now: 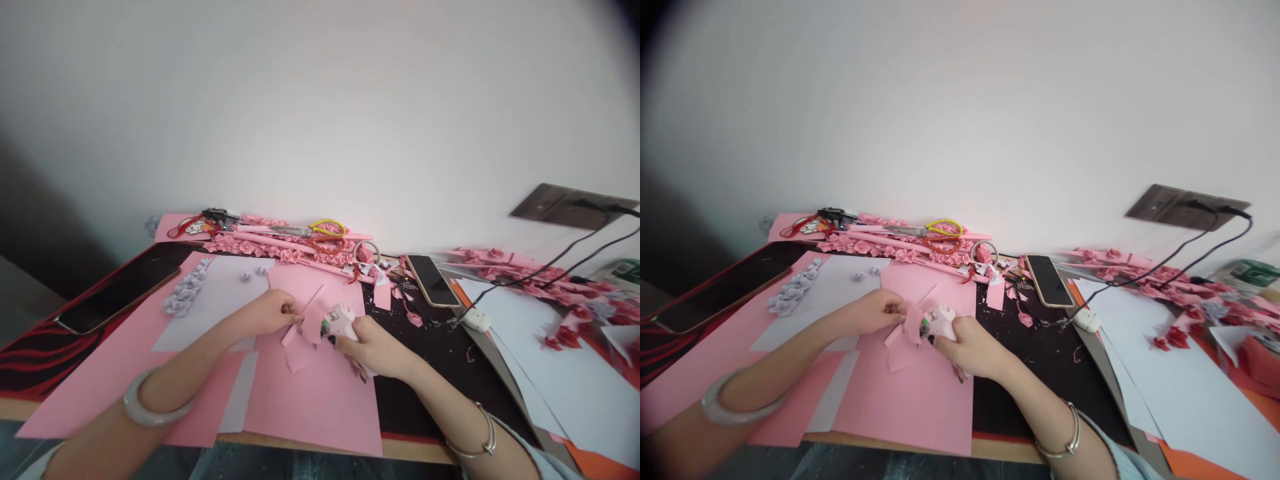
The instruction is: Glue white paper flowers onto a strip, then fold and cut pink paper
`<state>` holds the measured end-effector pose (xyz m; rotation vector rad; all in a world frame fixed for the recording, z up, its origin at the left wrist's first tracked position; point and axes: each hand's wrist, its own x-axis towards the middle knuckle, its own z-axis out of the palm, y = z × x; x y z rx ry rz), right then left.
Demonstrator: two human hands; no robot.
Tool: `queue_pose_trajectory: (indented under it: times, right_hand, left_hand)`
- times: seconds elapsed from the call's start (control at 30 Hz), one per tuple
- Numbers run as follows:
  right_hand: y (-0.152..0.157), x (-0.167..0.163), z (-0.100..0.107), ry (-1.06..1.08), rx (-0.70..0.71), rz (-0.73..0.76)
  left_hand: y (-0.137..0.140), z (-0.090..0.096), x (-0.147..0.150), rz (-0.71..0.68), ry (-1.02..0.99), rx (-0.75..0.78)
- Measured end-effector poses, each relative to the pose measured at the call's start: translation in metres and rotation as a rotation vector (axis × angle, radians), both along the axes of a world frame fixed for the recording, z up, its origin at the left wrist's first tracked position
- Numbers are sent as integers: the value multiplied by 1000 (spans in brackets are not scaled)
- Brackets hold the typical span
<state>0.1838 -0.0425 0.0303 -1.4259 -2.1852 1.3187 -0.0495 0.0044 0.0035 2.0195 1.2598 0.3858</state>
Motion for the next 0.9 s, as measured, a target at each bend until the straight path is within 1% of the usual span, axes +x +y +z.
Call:
queue_pose_trajectory:
  times: [0.1,0.23,0.37,0.53,0.67,0.73,0.9]
  right_hand:
    - [-1,-1,2,-10,2,42]
    - [-2,-2,2,-14,16,17]
    - [-2,-2,2,36,-22,101]
    - [-2,-2,1,4,0,37]
    - [-3,-3,4,29,-33,111]
    - [-4,-4,7,10,-12,120]
    - [-6,-5,13,-68,129,174]
  left_hand:
    - [0,1,0,2,2,-7]
    - [0,2,0,-3,-1,-10]
    - [0,2,1,2,-5,-13]
    - [-1,0,0,9,-3,-7]
    - [0,0,0,8,-1,-12]
    - [0,0,0,9,1,-7]
    - [0,3,1,6,13,-11]
